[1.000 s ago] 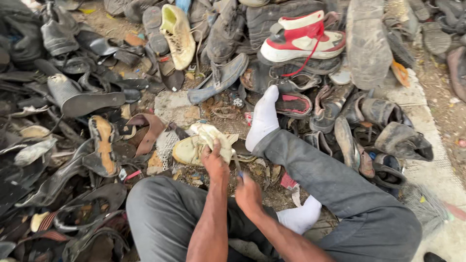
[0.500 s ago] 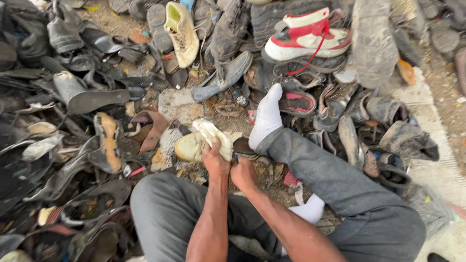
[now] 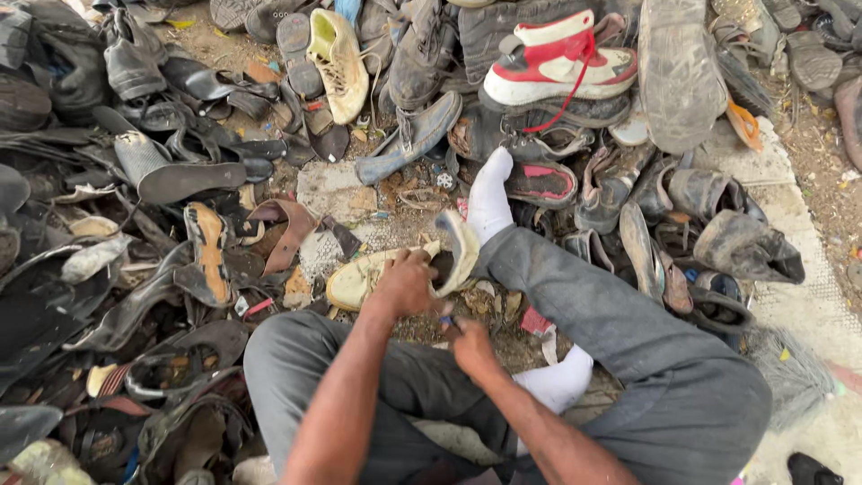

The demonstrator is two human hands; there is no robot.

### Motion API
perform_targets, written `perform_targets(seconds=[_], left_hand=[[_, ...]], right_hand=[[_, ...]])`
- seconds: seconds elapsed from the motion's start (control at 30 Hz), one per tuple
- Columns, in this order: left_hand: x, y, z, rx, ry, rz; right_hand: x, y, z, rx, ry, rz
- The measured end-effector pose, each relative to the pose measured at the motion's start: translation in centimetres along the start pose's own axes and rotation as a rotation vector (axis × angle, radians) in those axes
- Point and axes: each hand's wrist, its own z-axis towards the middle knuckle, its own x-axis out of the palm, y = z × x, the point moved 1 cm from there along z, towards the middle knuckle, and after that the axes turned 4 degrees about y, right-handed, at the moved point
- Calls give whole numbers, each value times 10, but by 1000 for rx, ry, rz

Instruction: The person sits on the ground and uses a small knife to scrape, cut, and remove parts from multiple old shoes, including soles and uppers, one after another.

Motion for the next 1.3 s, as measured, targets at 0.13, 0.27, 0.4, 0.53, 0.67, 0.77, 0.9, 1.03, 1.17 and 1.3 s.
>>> perform_targets(seconds=[0.13, 0.27, 0.4, 0.53, 0.67, 0.77, 0.9, 1.03, 1.17, 1.3], left_hand=[[-14, -9, -15, 191, 128, 582], [15, 15, 4, 258, -26, 481], [52, 5, 25, 40, -156, 17], [63, 4, 31, 6, -175, -124], [65, 23, 46, 111, -274, -206], [72, 33, 45, 45, -225, -583], [71, 33, 46, 23, -250, -741], [72, 34, 44, -58, -164, -907], [66, 40, 35, 16, -249, -767], [58, 33, 37, -101, -206, -842]], right_hand=[[-9, 7, -7, -22, -7, -7], [-17, 15, -14, -44, -29, 50], [-32, 13, 7, 129, -84, 77], [-57, -3, 34, -77, -80, -183], [-63, 9, 50, 56, 22, -134], [-48, 20, 47, 41, -45, -373], [-30, 8, -24, 81, -144, -289], [-29, -3, -13, -9, -158, -274], [-17, -2, -4, -28, -233, -288], [-27, 5, -24, -17, -325, -162]])
